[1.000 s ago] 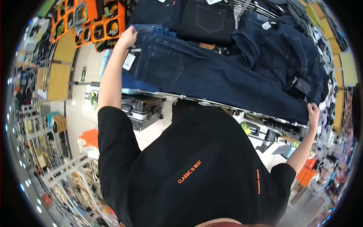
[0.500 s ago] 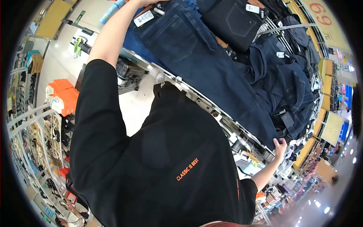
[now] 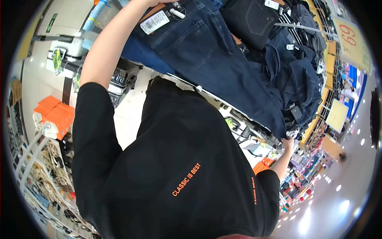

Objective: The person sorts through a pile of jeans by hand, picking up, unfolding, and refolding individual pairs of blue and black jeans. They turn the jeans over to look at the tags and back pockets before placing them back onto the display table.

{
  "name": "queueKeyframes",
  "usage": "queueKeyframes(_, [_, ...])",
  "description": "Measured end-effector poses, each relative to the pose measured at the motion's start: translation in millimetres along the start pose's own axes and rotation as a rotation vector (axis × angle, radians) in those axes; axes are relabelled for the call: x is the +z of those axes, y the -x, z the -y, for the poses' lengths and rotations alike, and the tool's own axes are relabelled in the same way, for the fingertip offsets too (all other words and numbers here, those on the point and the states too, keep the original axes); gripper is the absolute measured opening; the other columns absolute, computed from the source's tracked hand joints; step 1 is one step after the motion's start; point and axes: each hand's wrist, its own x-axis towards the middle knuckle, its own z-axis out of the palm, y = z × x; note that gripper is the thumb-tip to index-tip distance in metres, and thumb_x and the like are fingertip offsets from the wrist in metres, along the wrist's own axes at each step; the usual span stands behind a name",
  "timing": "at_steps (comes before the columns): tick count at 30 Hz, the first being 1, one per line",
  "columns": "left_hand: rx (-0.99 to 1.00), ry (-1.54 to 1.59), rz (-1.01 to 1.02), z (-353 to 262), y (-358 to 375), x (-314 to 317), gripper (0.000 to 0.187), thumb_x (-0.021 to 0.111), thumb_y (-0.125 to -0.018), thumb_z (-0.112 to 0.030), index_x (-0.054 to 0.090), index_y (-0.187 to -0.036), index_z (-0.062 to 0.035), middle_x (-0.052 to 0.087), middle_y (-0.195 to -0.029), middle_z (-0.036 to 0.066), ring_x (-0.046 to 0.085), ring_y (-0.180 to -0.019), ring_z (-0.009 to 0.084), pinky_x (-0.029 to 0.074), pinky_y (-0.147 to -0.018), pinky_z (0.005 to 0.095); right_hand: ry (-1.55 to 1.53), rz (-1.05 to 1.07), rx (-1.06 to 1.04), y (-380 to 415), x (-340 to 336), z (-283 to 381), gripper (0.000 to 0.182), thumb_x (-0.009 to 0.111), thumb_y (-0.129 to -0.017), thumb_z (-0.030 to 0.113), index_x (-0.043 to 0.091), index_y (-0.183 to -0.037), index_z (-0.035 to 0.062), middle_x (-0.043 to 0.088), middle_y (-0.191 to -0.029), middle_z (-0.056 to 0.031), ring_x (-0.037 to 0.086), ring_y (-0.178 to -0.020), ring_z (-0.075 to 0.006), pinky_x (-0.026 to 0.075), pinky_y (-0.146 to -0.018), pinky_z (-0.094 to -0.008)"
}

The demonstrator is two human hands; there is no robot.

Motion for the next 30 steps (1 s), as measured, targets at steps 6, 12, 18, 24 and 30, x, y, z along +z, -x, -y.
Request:
queueKeyframes(6, [0.111,0.012,0.054,8,-8,0,0.039,0.064,-0.088,-0.025,0.054,-0.113,0.0031,0.063,-0.099,0.014,0.061,-0.084,0.0197,0.053,-0.070,0.0336,-0.455,-0.143,-0.010,10,-12,-2,0.026,0.075,-0.069,0.001,0.050,-0.073,0.0084,0.045,-0.069,0.0043,0.044,-0.064,-0.0085,0.040,-0.057,-0.0261])
queueKeyframes(12, [0.395,-0.208,-0.253,17,-14,29,0.048,0.071,-0.088,-0.038,0.061,-0.114,0.0007,0.069,-0.108,0.019,0.066,-0.105,0.0289,0.049,-0.090,0.0361,-0.392,-0.311,0.144,54,-56,54,0.020,0.076,-0.072,0.014,0.062,-0.079,0.0025,0.055,-0.069,0.0015,0.048,-0.065,-0.0101,0.041,-0.059,-0.0286])
queueKeyframes(18, [0.366,0.028,-0.197,48,-30,28,0.026,0.061,-0.098,-0.023,0.056,-0.108,-0.0002,0.057,-0.091,0.005,0.052,-0.084,0.0133,0.043,-0.078,0.0257,-0.447,-0.252,0.177,60,-75,55,0.024,0.077,-0.074,0.019,0.065,-0.082,-0.0002,0.062,-0.074,-0.0026,0.054,-0.068,-0.0133,0.043,-0.065,-0.0302])
queueKeyframes(24, [0.430,0.361,-0.225,60,-19,-1,0.014,0.060,-0.100,-0.016,0.055,-0.107,-0.0051,0.055,-0.091,-0.003,0.049,-0.084,0.0044,0.039,-0.075,0.0182,-0.401,-0.095,0.086,38,-56,12,0.029,0.075,-0.082,0.023,0.067,-0.098,-0.0005,0.065,-0.082,-0.0017,0.057,-0.077,-0.0118,0.045,-0.072,-0.0299])
queueKeyframes(30, [0.524,0.362,-0.345,34,-17,-80,0.018,0.059,-0.100,-0.019,0.054,-0.111,-0.0052,0.063,-0.097,0.002,0.059,-0.087,0.0090,0.047,-0.079,0.0240,-0.336,-0.219,-0.036,8,-60,-19,0.036,0.070,-0.088,0.032,0.069,-0.098,-0.0028,0.069,-0.080,-0.0104,0.063,-0.077,-0.0173,0.048,-0.074,-0.0341])
